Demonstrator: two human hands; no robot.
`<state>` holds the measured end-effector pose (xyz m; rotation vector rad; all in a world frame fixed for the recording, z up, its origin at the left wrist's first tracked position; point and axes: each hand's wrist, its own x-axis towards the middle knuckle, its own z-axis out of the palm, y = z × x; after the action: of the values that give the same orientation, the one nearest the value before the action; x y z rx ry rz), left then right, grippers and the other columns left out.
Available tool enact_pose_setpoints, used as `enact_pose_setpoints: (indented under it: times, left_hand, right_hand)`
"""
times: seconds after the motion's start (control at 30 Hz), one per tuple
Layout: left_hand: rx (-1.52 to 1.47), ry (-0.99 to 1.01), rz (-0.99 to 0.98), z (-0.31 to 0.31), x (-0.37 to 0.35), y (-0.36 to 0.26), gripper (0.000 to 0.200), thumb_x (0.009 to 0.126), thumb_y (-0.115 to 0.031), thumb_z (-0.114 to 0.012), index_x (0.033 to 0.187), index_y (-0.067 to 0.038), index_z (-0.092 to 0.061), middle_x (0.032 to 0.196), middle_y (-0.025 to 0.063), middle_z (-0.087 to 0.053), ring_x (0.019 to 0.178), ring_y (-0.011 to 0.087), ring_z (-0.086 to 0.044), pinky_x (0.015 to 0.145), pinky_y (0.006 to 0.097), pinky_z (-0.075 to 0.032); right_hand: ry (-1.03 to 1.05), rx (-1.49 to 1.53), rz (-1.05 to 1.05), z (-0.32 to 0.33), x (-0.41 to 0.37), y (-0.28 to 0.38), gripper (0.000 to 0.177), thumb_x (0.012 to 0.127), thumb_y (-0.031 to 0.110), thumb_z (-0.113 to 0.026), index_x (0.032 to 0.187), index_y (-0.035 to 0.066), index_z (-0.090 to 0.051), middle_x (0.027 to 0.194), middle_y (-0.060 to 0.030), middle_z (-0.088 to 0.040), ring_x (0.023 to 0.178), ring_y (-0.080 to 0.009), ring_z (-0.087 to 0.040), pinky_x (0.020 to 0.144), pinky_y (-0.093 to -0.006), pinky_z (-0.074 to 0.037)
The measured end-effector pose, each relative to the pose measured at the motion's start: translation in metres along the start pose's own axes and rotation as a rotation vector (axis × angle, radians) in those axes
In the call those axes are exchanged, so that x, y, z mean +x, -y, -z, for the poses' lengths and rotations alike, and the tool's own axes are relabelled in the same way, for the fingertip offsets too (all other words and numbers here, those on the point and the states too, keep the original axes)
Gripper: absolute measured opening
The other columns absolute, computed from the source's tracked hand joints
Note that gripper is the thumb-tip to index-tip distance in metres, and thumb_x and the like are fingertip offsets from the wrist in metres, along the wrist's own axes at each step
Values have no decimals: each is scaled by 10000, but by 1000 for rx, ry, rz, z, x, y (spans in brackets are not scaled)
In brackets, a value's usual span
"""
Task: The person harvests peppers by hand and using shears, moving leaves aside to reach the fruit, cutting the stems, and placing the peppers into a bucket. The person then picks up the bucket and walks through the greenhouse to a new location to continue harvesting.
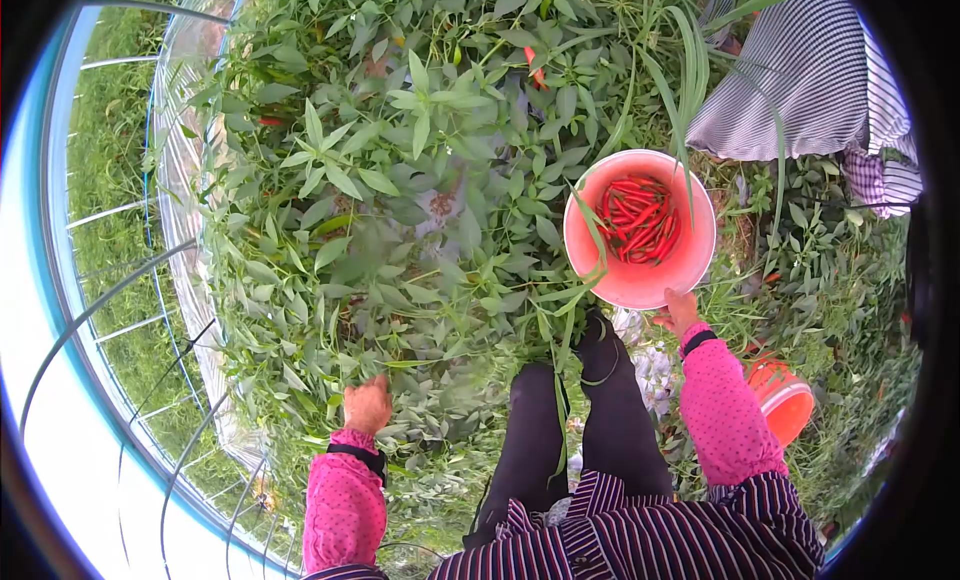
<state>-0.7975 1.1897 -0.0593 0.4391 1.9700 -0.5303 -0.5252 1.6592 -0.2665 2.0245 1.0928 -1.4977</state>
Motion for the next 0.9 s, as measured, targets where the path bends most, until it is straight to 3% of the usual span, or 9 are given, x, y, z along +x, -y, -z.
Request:
enact_pose_setpoints:
  times: [0.07,0.17,0.3,0.37,0.47,0.57,0.7,0.73,0.9]
  left_hand:
    - [-26,13,6,9,-1,-6,240,813,-202,-503,1020,-78,-503,958,154,-629,911,317,-598,834,455,-374]
    - [-26,-22,0,24,-7,-11,249,818,-208,-499,1029,-77,-499,949,147,-632,901,307,-606,820,452,-395]
    - [-35,-52,7,50,-26,-13,252,818,-201,-494,1034,-73,-497,954,147,-629,918,295,-603,806,446,-418]
    - [-43,-85,-22,53,-32,-8,255,818,-205,-496,1035,-72,-495,956,149,-628,930,293,-600,807,446,-418]
    - [-30,-16,32,72,-40,-9,257,819,-212,-493,1037,-76,-492,953,153,-628,948,293,-596,807,445,-418]
    - [-22,-45,0,70,-40,6,255,833,-244,-475,1024,-76,-496,945,156,-634,917,305,-606,798,451,-421]
    - [-34,-87,14,63,-37,8,248,834,-253,-485,1005,-75,-504,902,159,-645,882,316,-617,780,455,-432]
    - [-55,-92,23,60,-35,9,248,833,-253,-487,1005,-75,-505,896,157,-646,880,317,-618,777,455,-434]
    - [-86,-50,-9,41,-36,8,238,824,-249,-484,1010,-104,-511,856,146,-647,824,325,-623,730,476,-438]
  right_hand:
    - [136,-98,82,7,-15,5,462,836,323,-575,1162,44,-403,943,-169,-563,559,-255,-631,337,-280,-403]
    - [58,-233,34,12,-54,15,452,811,268,-625,1085,-46,-449,874,-126,-563,653,-195,-585,472,-317,-540]
    - [229,-316,53,42,-63,-13,399,825,206,-612,1029,-98,-456,856,-157,-570,626,-212,-592,479,-327,-542]
    - [263,-331,87,61,-62,-37,365,840,237,-544,1009,-81,-481,771,-193,-614,538,-253,-633,385,-284,-447]
    - [293,-259,-16,80,-80,-43,244,811,89,-556,923,-121,-500,748,-171,-586,607,-257,-620,481,-348,-552]
    - [255,-256,-1,91,-100,-43,196,803,47,-512,891,-129,-507,718,-190,-583,590,-277,-622,485,-355,-557]
    - [283,-215,25,94,-100,-49,206,799,48,-506,897,-133,-504,729,-218,-587,553,-284,-614,470,-357,-544]
    - [305,-267,22,94,-97,-52,247,810,124,-488,942,-84,-510,751,-197,-625,568,-274,-651,358,-270,-400]
    - [317,-197,43,74,-120,-28,248,820,134,-490,954,-73,-516,740,-170,-632,563,-239,-649,392,-273,-420]
